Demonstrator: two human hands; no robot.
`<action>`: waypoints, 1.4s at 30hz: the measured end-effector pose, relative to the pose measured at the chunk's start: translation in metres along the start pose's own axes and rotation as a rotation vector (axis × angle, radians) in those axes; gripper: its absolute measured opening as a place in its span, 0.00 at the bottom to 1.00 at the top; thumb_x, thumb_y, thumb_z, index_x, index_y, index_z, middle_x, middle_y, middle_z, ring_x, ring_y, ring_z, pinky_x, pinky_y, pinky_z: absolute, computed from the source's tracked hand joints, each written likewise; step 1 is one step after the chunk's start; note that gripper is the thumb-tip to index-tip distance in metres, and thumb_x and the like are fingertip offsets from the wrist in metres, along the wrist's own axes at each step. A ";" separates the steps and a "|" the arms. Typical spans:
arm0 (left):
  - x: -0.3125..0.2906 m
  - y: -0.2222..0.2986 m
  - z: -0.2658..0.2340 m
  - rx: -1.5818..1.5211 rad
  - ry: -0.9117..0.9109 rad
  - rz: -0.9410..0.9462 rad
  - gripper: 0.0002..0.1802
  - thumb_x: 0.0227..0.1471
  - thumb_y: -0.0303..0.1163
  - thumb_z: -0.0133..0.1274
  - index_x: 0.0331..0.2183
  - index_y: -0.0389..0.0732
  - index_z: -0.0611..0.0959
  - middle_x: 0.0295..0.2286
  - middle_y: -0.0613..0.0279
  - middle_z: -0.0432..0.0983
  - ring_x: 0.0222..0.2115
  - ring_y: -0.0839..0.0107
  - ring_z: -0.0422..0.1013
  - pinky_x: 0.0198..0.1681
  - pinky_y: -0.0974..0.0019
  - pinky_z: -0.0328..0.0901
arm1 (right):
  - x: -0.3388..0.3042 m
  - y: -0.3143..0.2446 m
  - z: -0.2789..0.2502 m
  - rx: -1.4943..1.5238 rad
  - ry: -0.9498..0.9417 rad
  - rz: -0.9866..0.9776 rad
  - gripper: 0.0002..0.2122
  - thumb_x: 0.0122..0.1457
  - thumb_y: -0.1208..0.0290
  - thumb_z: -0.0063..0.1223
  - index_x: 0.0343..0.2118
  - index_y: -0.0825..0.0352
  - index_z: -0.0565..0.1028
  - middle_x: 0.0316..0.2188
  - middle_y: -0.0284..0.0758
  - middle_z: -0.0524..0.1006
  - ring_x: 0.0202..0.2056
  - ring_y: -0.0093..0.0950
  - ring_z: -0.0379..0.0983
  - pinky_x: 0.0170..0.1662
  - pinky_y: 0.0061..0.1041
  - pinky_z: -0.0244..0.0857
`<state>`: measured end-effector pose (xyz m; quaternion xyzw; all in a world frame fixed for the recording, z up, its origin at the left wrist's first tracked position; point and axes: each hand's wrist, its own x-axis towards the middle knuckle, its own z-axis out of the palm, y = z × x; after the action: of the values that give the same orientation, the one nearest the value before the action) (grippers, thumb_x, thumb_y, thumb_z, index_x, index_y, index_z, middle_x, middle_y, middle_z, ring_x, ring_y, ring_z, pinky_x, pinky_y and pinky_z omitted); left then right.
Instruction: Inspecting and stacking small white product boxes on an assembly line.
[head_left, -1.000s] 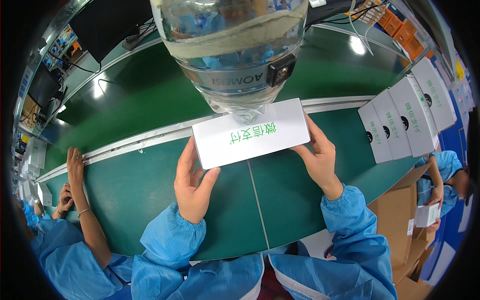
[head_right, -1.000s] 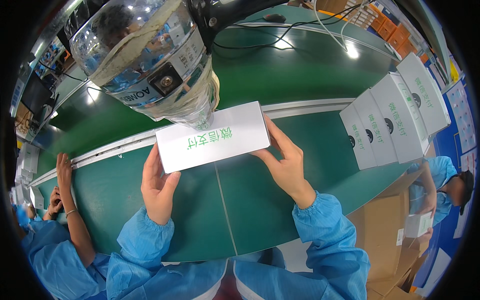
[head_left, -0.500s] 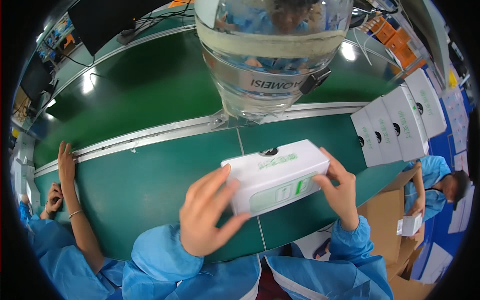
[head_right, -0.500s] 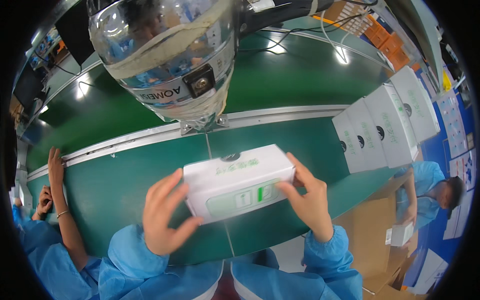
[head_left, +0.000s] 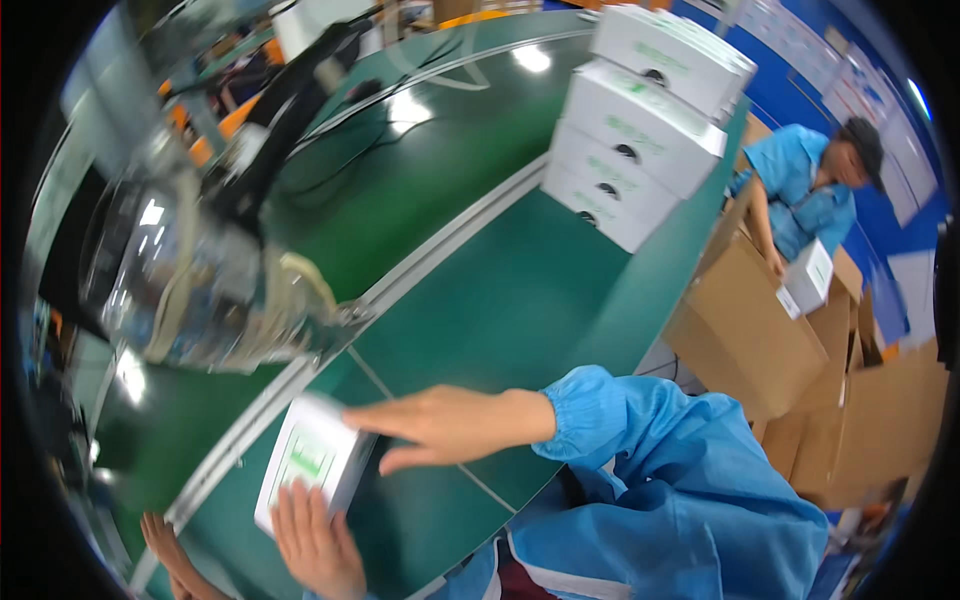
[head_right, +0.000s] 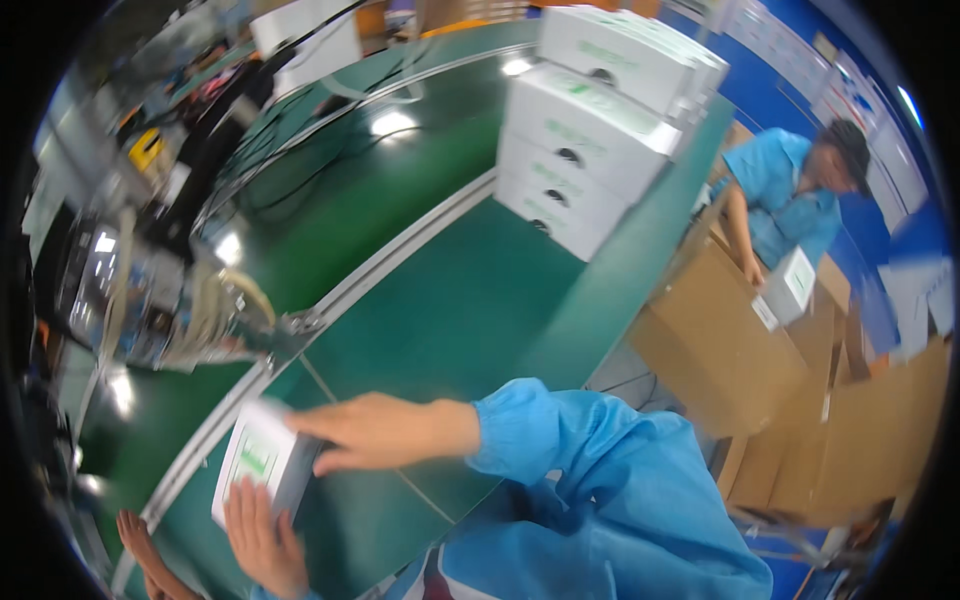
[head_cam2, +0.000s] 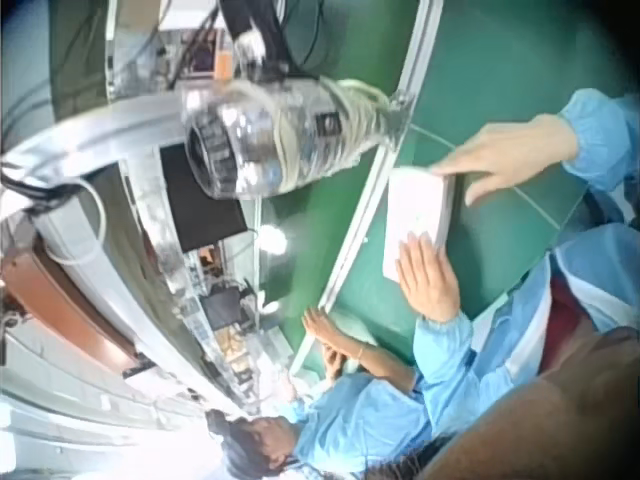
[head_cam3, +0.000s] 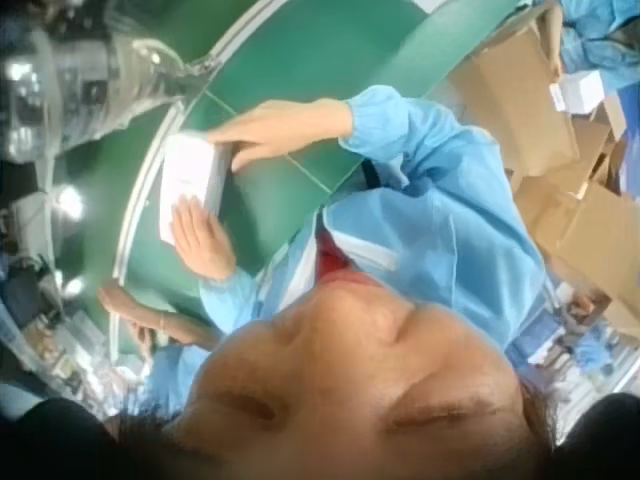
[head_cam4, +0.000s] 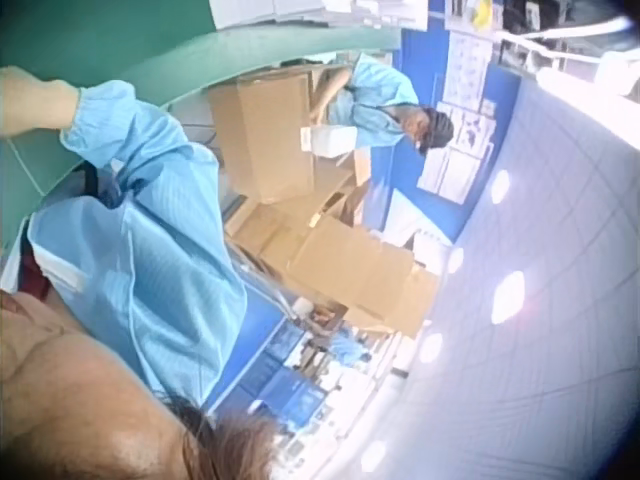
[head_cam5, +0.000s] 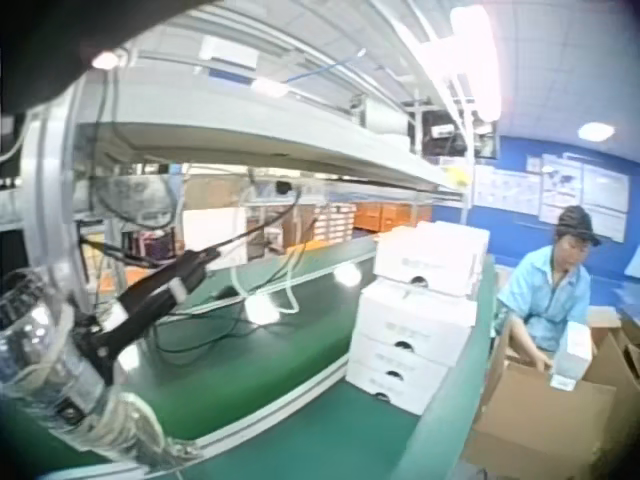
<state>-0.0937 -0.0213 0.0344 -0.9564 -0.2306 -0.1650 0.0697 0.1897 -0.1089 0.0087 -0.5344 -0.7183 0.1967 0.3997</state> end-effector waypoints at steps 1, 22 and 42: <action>-0.002 0.001 -0.018 0.015 0.012 -0.002 0.23 0.55 0.26 0.59 0.53 0.35 0.76 0.54 0.48 0.72 0.55 0.50 0.69 0.58 0.47 0.64 | -0.010 -0.004 -0.006 0.049 -0.095 0.012 0.30 0.63 0.58 0.55 0.62 0.71 0.63 0.61 0.48 0.67 0.55 0.44 0.71 0.54 0.37 0.70; 0.203 0.204 0.101 -0.471 -0.407 0.568 0.43 0.48 0.49 0.63 0.60 0.37 0.68 0.63 0.46 0.57 0.65 0.44 0.49 0.66 0.32 0.39 | -0.318 0.205 -0.325 0.605 1.944 0.407 0.25 0.70 0.56 0.43 0.59 0.74 0.64 0.60 0.46 0.66 0.64 0.38 0.59 0.67 0.40 0.53; 0.367 0.270 0.174 -1.751 -0.197 -0.311 0.39 0.67 0.54 0.35 0.66 0.35 0.53 0.66 0.53 0.50 0.68 0.60 0.45 0.70 0.55 0.41 | -0.293 0.275 -0.389 -0.077 1.969 0.564 0.29 0.69 0.43 0.38 0.43 0.71 0.75 0.36 0.31 0.72 0.40 0.24 0.65 0.48 0.24 0.59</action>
<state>0.3884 -0.0702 -0.0160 -0.6344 -0.1542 -0.2066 -0.7287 0.6942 -0.3394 -0.0585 -0.6209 0.0744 -0.2657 0.7337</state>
